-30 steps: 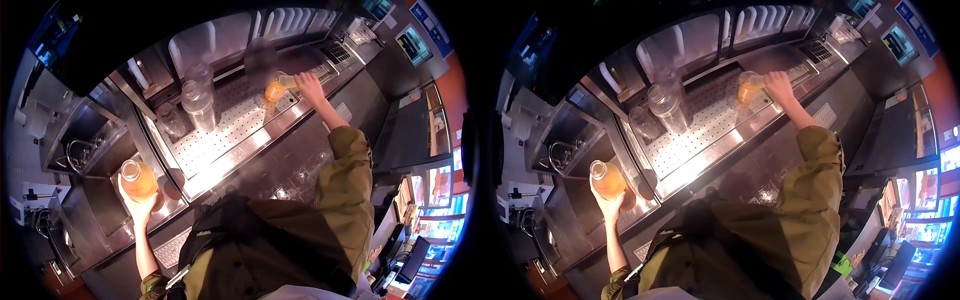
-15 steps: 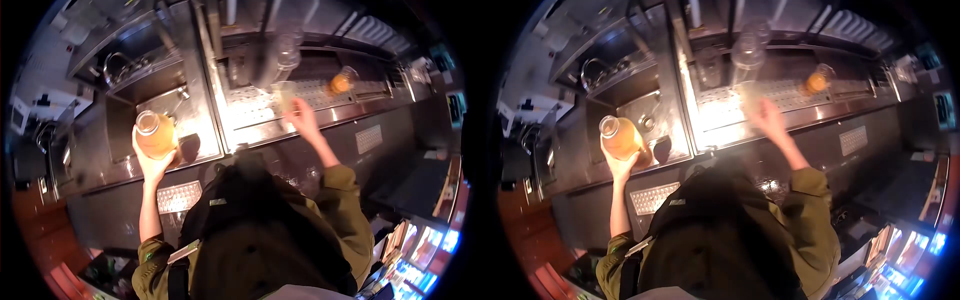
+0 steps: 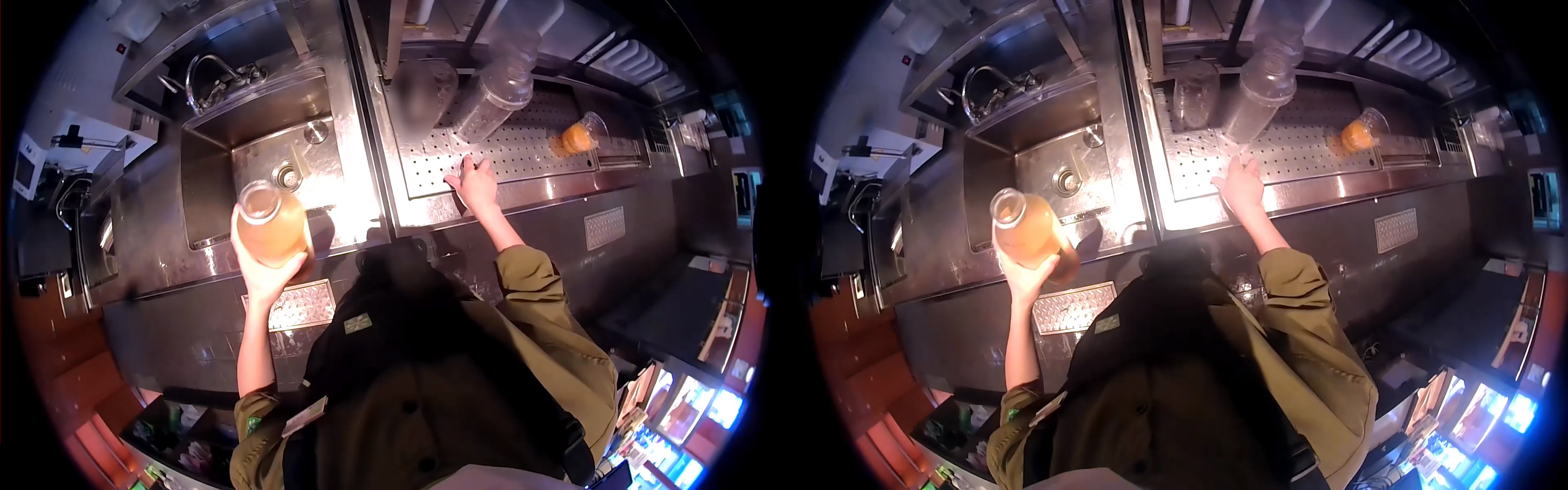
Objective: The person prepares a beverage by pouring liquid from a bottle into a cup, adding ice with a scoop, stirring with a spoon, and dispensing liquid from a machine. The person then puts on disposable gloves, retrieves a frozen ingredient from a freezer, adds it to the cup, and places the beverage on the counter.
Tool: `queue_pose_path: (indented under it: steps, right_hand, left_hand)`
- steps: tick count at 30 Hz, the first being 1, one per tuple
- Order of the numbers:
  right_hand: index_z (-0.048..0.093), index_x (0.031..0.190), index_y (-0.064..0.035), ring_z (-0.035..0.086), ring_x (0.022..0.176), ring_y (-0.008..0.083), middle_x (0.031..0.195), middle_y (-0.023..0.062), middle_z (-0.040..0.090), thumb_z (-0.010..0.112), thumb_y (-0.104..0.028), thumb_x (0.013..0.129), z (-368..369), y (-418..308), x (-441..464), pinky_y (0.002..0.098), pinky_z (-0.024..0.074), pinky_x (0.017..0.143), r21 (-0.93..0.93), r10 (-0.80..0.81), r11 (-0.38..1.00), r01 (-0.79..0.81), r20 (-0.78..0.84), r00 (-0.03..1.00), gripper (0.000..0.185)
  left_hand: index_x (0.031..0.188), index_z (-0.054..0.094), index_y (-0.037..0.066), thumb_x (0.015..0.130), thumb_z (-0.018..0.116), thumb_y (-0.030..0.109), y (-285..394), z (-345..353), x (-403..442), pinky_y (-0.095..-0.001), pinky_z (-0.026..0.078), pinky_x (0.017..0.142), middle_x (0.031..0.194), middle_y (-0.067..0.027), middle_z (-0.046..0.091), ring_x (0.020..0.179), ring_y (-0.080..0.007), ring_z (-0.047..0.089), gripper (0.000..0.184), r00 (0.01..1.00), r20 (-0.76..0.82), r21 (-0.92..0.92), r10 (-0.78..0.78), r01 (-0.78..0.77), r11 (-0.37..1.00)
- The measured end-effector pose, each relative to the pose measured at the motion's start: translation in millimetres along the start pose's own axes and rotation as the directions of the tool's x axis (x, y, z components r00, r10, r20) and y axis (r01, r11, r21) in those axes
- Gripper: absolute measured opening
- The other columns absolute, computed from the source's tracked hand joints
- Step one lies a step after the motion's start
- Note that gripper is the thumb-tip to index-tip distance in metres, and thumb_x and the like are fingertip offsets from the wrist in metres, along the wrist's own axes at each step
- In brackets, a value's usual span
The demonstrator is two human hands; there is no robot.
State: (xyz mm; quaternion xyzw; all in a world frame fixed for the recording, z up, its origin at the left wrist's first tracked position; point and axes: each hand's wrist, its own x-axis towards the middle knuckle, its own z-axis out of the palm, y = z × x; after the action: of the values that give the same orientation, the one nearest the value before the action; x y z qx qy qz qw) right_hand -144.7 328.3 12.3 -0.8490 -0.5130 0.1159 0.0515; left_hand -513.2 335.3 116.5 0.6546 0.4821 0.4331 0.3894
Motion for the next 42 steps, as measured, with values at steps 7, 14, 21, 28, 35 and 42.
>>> queue_pose_path:
  steps: [7, 14, 21, 28, 35, 42]
  right_hand:
    - [0.049, 0.109, -0.0006, 0.053, 0.095, 0.0227, 0.104, 0.0157, 0.051, 0.064, -0.018, 0.070, -77.5, -34.5, -8.0, 0.0324, 0.0425, 0.081, 0.800, -0.399, 0.511, 0.313, -0.102, 0.911, 0.046]
    - [0.050, 0.107, -0.0017, 0.053, 0.088, 0.0243, 0.103, 0.0127, 0.050, 0.065, -0.021, 0.070, -200.0, -77.1, -33.2, 0.0319, 0.0446, 0.073, 0.326, -0.936, 0.233, 0.916, -0.179, 0.302, 0.045]
    - [0.052, 0.083, 0.0031, 0.052, 0.044, 0.0174, 0.053, 0.0085, 0.051, 0.055, -0.031, 0.079, -223.1, -64.5, -43.7, 0.0277, 0.0412, 0.041, 0.452, -0.621, 0.741, 0.496, 0.181, 0.763, 0.035]
    - [0.045, 0.107, 0.0018, 0.061, 0.060, 0.0212, 0.085, 0.0182, 0.059, 0.039, -0.029, 0.088, -239.0, -38.0, -39.2, 0.0300, 0.0502, 0.055, 0.601, -0.306, 0.799, 0.038, 0.352, 0.885, 0.037]
    - [0.049, 0.095, -0.0061, 0.059, 0.063, 0.0302, 0.077, 0.0171, 0.057, 0.041, -0.033, 0.084, -234.6, -23.7, -15.7, 0.0396, 0.0469, 0.053, -0.238, -0.868, 0.453, 0.859, 0.102, 0.486, 0.031]
    - [0.060, 0.082, -0.0020, 0.059, 0.056, 0.0223, 0.063, 0.0075, 0.059, 0.048, -0.029, 0.077, -185.5, -41.3, -2.6, 0.0351, 0.0451, 0.047, -0.252, -0.727, 0.686, 0.683, -0.289, 0.623, 0.029]
  left_hand:
    - [0.129, 0.018, 0.002, 0.054, 0.078, 0.033, 1.0, 55.8, 43.9, -0.0361, 0.032, 0.094, 0.121, -0.0130, 0.037, 0.112, -0.0226, 0.039, 0.101, 0.903, 0.426, -0.279, 0.052, 0.076, 0.957]
    - [0.125, 0.026, 0.002, 0.051, 0.076, 0.034, 45.2, 89.6, 72.4, -0.0365, 0.031, 0.093, 0.118, -0.0127, 0.040, 0.110, -0.0229, 0.040, 0.095, 0.630, 0.770, -0.205, 0.098, 0.100, 0.974]
    - [0.127, 0.026, 0.000, 0.052, 0.076, 0.029, 42.2, 120.5, 69.6, -0.0354, 0.035, 0.091, 0.117, -0.0155, 0.044, 0.108, -0.0257, 0.044, 0.095, 0.680, 0.695, -0.102, 0.234, -0.228, 0.968]
    - [0.127, 0.024, 0.001, 0.052, 0.077, 0.023, 45.6, 173.6, 80.9, -0.0357, 0.035, 0.093, 0.119, -0.0161, 0.042, 0.111, -0.0249, 0.042, 0.095, 0.820, 0.443, -0.161, 0.362, -0.324, 0.932]
    - [0.130, 0.020, 0.002, 0.053, 0.077, 0.018, 54.2, 205.3, 69.7, -0.0361, 0.030, 0.096, 0.125, -0.0144, 0.033, 0.115, -0.0245, 0.035, 0.097, 0.820, 0.489, -0.289, 0.297, -0.169, 0.942]
    - [0.128, 0.021, 0.001, 0.057, 0.073, 0.011, 33.6, 263.3, 47.0, -0.0346, 0.029, 0.096, 0.125, -0.0173, 0.032, 0.115, -0.0256, 0.035, 0.089, 0.940, -0.054, -0.049, 0.337, -0.339, 0.939]
